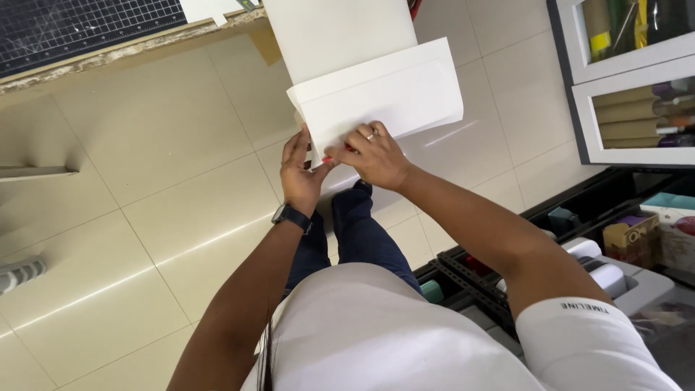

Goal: Applying adhesive and white film to a small wooden box and trimming the edges with a utility knife

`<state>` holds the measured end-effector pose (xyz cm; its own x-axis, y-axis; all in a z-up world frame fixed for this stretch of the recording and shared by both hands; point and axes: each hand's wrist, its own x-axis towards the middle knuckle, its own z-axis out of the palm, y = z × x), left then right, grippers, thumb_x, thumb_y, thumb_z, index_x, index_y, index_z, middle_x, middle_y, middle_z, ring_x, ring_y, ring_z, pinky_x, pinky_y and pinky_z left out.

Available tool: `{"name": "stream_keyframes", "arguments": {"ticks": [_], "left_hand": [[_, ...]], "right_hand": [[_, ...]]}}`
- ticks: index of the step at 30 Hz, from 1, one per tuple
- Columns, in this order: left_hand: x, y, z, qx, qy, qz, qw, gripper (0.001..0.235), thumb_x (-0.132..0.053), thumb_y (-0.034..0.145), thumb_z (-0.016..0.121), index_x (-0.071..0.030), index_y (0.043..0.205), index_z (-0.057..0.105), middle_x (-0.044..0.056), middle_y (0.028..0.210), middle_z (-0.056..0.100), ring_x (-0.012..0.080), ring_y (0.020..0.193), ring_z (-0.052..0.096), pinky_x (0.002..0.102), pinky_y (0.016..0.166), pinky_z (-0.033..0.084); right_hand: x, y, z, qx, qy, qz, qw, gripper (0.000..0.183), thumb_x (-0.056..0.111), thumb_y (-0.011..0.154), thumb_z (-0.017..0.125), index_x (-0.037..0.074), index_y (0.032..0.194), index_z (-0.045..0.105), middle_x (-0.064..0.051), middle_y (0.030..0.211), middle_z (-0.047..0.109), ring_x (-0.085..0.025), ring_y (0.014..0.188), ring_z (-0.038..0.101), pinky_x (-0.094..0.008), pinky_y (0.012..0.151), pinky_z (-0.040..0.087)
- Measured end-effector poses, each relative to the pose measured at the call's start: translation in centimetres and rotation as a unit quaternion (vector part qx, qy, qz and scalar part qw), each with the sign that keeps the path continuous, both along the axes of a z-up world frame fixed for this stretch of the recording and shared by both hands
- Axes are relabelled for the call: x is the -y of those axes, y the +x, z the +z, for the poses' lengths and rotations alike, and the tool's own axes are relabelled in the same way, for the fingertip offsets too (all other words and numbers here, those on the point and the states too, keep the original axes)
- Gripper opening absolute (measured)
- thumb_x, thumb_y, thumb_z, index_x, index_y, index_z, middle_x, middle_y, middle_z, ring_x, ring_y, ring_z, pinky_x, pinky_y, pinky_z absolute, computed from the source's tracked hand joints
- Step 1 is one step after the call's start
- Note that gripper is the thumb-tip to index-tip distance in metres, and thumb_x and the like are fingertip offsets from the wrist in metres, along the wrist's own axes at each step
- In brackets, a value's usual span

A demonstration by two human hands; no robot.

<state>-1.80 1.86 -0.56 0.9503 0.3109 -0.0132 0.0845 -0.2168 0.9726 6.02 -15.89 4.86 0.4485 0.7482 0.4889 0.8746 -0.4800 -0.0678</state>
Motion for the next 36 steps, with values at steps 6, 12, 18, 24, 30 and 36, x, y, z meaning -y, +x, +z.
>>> {"name": "stream_keyframes", "arguments": {"ticks": [6,12,18,24,30,36], "left_hand": [[0.0,0.1,0.0,-0.010,0.025,0.002,1.000,0.094,-0.022,0.077,0.096,-0.012,0.155,0.045,0.007,0.143,0.054,0.0223,0.115,0.066,0.024,0.084,0.067],[-0.1,0.2,0.0,-0.014,0.020,-0.002,1.000,0.097,-0.025,0.076,0.097,-0.014,0.156,0.044,0.006,0.144,0.053,0.0214,0.115,0.066,0.023,0.084,0.067],[-0.2,0.3,-0.2,-0.017,0.015,-0.007,1.000,0.094,-0.019,0.079,0.096,-0.013,0.156,0.044,0.007,0.143,0.052,0.0238,0.115,0.066,0.026,0.086,0.067],[-0.1,-0.1,-1.2,-0.014,0.034,-0.016,0.999,0.093,-0.011,0.080,0.092,-0.013,0.158,0.041,0.008,0.144,0.051,0.0257,0.117,0.065,0.029,0.088,0.067],[0.0,0.2,0.3,-0.019,0.016,-0.003,1.000,0.092,-0.017,0.079,0.094,-0.012,0.156,0.044,0.008,0.142,0.052,0.0256,0.116,0.066,0.029,0.087,0.066],[-0.1,0.2,0.1,-0.012,0.060,-0.009,0.998,0.095,-0.024,0.076,0.095,-0.017,0.156,0.044,0.007,0.145,0.053,0.0153,0.112,0.065,0.030,0.088,0.061]], "right_hand": [[-0.2,0.0,0.4,-0.012,0.010,0.010,1.000,0.015,0.022,0.105,0.057,0.027,0.106,0.071,0.001,0.088,0.047,-0.021,0.086,0.050,-0.040,0.085,0.042],[-0.9,0.3,-0.7,-0.004,0.010,-0.017,1.000,0.020,0.021,0.102,0.059,0.027,0.118,0.070,-0.001,0.088,0.048,-0.023,0.087,0.051,-0.042,0.084,0.043],[0.0,0.9,0.1,-0.038,0.016,-0.016,0.999,0.022,0.025,0.107,0.053,0.029,0.118,0.071,0.002,0.089,0.048,-0.021,0.087,0.051,-0.039,0.086,0.041],[1.2,-0.8,-0.2,-0.070,0.010,0.023,0.997,0.019,0.023,0.105,0.055,0.028,0.110,0.073,0.002,0.086,0.046,-0.022,0.084,0.050,-0.040,0.084,0.040],[-1.0,2.4,-1.2,-0.050,-0.009,-0.051,0.997,0.023,0.023,0.104,0.057,0.030,0.122,0.070,0.001,0.087,0.046,-0.022,0.088,0.050,-0.042,0.086,0.042],[-5.4,6.2,0.9,0.022,-0.046,-0.165,0.985,0.041,-0.002,0.089,0.060,0.026,0.117,0.069,0.000,0.088,0.052,-0.025,0.084,0.052,-0.039,0.078,0.040]]}}
